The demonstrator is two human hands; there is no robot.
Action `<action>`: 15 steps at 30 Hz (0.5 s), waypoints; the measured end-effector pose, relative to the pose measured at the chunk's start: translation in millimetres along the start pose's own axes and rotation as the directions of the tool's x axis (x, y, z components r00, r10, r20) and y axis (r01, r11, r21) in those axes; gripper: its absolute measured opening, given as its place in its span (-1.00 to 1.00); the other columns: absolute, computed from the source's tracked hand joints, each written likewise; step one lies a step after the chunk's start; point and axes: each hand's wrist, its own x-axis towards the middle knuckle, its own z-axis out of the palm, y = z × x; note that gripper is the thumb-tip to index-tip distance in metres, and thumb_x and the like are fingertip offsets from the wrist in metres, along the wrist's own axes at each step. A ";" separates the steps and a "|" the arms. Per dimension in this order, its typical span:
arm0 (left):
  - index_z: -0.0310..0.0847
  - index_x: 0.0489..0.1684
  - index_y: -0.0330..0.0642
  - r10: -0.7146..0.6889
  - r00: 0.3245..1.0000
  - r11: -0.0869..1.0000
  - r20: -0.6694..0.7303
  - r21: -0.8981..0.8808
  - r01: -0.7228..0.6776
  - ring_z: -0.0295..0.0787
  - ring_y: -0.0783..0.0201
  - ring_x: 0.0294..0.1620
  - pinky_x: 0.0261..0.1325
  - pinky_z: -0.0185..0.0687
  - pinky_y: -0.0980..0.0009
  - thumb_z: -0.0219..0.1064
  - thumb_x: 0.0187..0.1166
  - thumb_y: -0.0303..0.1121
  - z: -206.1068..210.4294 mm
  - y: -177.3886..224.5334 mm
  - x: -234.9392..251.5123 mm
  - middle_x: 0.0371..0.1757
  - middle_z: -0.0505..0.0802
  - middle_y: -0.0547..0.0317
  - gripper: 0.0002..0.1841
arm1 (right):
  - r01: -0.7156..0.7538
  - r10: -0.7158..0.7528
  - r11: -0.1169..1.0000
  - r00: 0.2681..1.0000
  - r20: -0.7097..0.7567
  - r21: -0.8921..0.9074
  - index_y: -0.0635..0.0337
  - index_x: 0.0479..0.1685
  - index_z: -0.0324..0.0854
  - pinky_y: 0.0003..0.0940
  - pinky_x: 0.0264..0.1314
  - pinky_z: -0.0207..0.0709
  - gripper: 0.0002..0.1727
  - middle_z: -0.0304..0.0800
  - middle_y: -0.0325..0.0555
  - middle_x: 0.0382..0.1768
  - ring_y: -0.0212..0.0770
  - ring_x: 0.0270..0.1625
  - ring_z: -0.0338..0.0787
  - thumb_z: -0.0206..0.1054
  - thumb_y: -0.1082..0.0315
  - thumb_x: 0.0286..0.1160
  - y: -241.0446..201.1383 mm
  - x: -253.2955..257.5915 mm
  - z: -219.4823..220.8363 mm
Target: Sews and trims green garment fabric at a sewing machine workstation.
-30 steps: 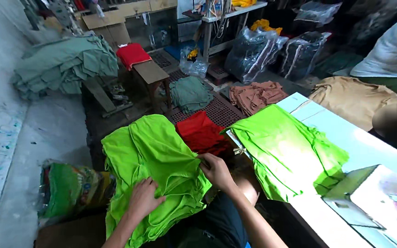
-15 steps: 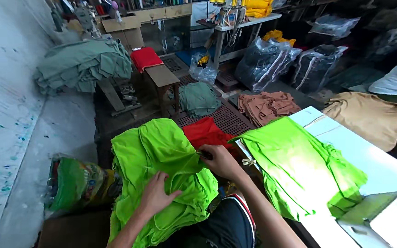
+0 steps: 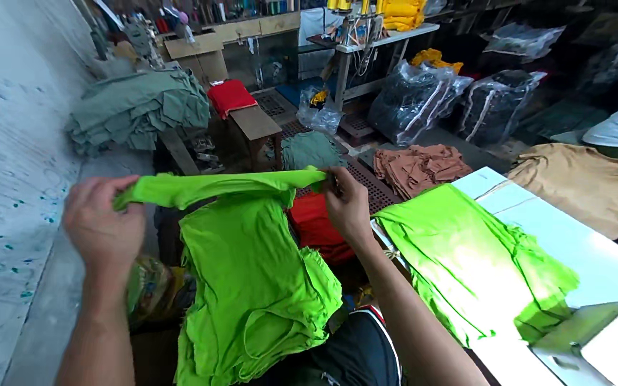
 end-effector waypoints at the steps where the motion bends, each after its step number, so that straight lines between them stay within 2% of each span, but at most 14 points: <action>1: 0.70 0.22 -0.33 0.041 0.998 0.999 -0.044 -0.023 -0.042 0.65 -0.30 0.29 0.34 0.50 -0.25 0.24 0.62 -0.42 -13.8 -2.4 3.0 0.21 0.75 -0.32 -0.69 | 0.035 -0.035 0.999 0.999 -0.009 0.035 0.12 0.22 0.68 -0.25 -0.18 0.75 -0.72 0.84 -0.14 -0.16 -0.30 -0.25 0.81 0.33 0.46 0.58 -7.8 -3.8 -2.9; 3: 0.72 0.17 -0.28 0.100 0.994 0.992 -0.034 -0.074 -0.103 0.69 -0.10 0.20 0.22 0.58 -0.07 0.22 0.59 -0.31 -31.7 -13.7 -9.8 0.18 0.76 -0.20 -0.67 | 0.065 -0.065 0.995 0.998 0.003 0.070 0.13 0.22 0.71 -0.31 -0.14 0.77 -0.71 0.85 -0.17 -0.13 -0.34 -0.22 0.81 0.34 0.44 0.56 -12.7 -23.7 -7.0; 4: 0.73 0.11 -0.26 0.129 0.991 0.987 0.027 -0.104 -0.125 0.71 -0.02 0.17 0.18 0.62 -0.02 0.25 0.54 -0.27 -39.4 -19.2 -23.5 0.14 0.77 -0.14 -0.68 | 0.064 -0.066 0.995 0.998 0.023 0.075 0.14 0.20 0.73 -0.34 -0.11 0.77 -0.72 0.86 -0.18 -0.12 -0.37 -0.20 0.81 0.34 0.42 0.56 -10.8 -38.7 -8.0; 6: 0.77 -0.07 -0.28 0.151 0.957 0.981 0.249 -0.154 -0.115 0.78 -0.01 0.07 0.11 0.70 -0.06 0.33 0.36 -0.31 -55.5 -19.1 -60.0 0.03 0.83 -0.11 -0.71 | 0.050 -0.057 0.996 0.993 0.101 0.070 0.17 0.18 0.77 -0.37 -0.03 0.76 -0.71 0.88 -0.15 -0.04 -0.37 -0.13 0.82 0.32 0.42 0.53 -0.8 -73.9 -9.8; 7: 0.79 -0.12 -0.29 0.155 0.908 0.982 0.389 -0.159 -0.100 0.80 -0.07 0.04 0.09 0.70 -0.13 0.38 0.29 -0.35 -60.6 -15.2 -80.8 -0.01 0.84 -0.13 -0.73 | 0.042 -0.050 0.997 0.988 0.149 0.060 0.17 0.18 0.78 -0.37 -0.01 0.76 -0.70 0.88 -0.13 0.02 -0.36 -0.09 0.83 0.33 0.43 0.51 7.3 -93.7 -10.2; 8: 0.80 -0.17 -0.30 0.154 0.839 0.984 0.521 -0.159 -0.082 0.81 -0.16 0.01 0.06 0.68 -0.23 0.43 0.21 -0.42 -61.6 -8.3 -101.7 -0.06 0.85 -0.17 -0.75 | 0.031 -0.038 0.999 0.980 0.197 0.038 0.16 0.16 0.79 -0.36 0.04 0.77 -0.70 0.87 -0.12 0.09 -0.34 -0.02 0.84 0.33 0.43 0.50 17.3 -114.9 -9.6; 9: 0.82 -0.19 -0.29 0.120 0.739 0.990 0.663 -0.132 -0.042 0.82 -0.22 -0.01 0.06 0.67 -0.31 0.51 0.18 -0.50 -58.2 -0.2 -122.5 -0.08 0.86 -0.19 -0.77 | 0.012 -0.013 1.000 0.967 0.254 0.007 0.13 0.14 0.80 -0.30 0.12 0.79 -0.72 0.85 -0.11 0.17 -0.30 0.08 0.86 0.35 0.42 0.49 28.7 -136.9 -8.8; 10: 0.85 -0.16 -0.26 0.050 0.591 0.997 0.805 -0.073 0.015 0.83 -0.26 0.02 0.12 0.67 -0.35 0.59 0.21 -0.52 -49.0 6.3 -142.3 -0.05 0.87 -0.21 -0.77 | -0.017 0.029 0.999 0.947 0.319 -0.040 0.07 0.13 0.82 -0.22 0.17 0.79 -0.72 0.83 -0.12 0.26 -0.24 0.17 0.85 0.37 0.39 0.49 40.7 -159.4 -7.8; 11: 0.86 -0.04 -0.24 -0.043 0.384 0.997 0.922 0.015 0.077 0.81 -0.26 0.12 0.25 0.64 -0.34 0.62 0.31 -0.44 -35.5 11.8 -158.7 0.04 0.87 -0.22 -0.74 | -0.052 0.090 0.993 0.916 0.390 -0.107 -0.01 0.13 0.83 -0.12 0.20 0.79 -0.73 0.78 -0.13 0.36 -0.17 0.24 0.84 0.40 0.34 0.49 51.8 -182.0 -7.2; 12: 0.82 0.13 -0.22 -0.127 0.160 0.987 0.979 0.108 0.123 0.78 -0.23 0.23 0.37 0.60 -0.28 0.62 0.40 -0.28 -20.1 15.9 -169.9 0.16 0.85 -0.22 -0.63 | -0.091 0.170 0.978 0.870 0.463 -0.188 -0.10 0.16 0.83 -0.01 0.21 0.77 -0.71 0.71 -0.16 0.47 -0.09 0.29 0.83 0.43 0.28 0.48 61.3 -203.3 -7.5; 13: 0.78 0.23 -0.20 -0.174 0.026 0.974 0.984 0.168 0.148 0.79 -0.19 0.27 0.42 0.59 -0.22 0.62 0.42 -0.13 -6.1 19.5 -175.0 0.21 0.85 -0.20 -0.52 | -0.139 0.260 0.956 0.805 0.533 -0.257 -0.20 0.23 0.82 0.09 0.21 0.75 -0.66 0.59 -0.19 0.60 -0.02 0.32 0.82 0.44 0.22 0.47 69.5 -222.3 -9.2; 14: 0.77 0.23 -0.18 -0.174 0.024 0.973 0.984 0.169 0.158 0.80 -0.13 0.27 0.42 0.61 -0.17 0.58 0.45 -0.04 4.4 25.4 -172.4 0.20 0.86 -0.15 -0.50 | -0.183 0.323 0.940 0.753 0.573 -0.290 -0.27 0.30 0.79 0.15 0.22 0.73 -0.60 0.48 -0.23 0.69 0.01 0.34 0.80 0.44 0.20 0.45 77.6 -239.0 -12.6; 15: 0.80 0.17 -0.15 -0.122 0.132 0.983 0.984 0.101 0.152 0.81 -0.08 0.22 0.40 0.63 -0.14 0.50 0.52 0.00 13.1 33.6 -166.6 0.15 0.87 -0.10 -0.55 | -0.228 0.353 0.932 0.740 0.573 -0.280 -0.28 0.34 0.78 0.12 0.25 0.74 -0.56 0.42 -0.25 0.73 -0.02 0.36 0.80 0.45 0.21 0.43 84.4 -255.4 -18.4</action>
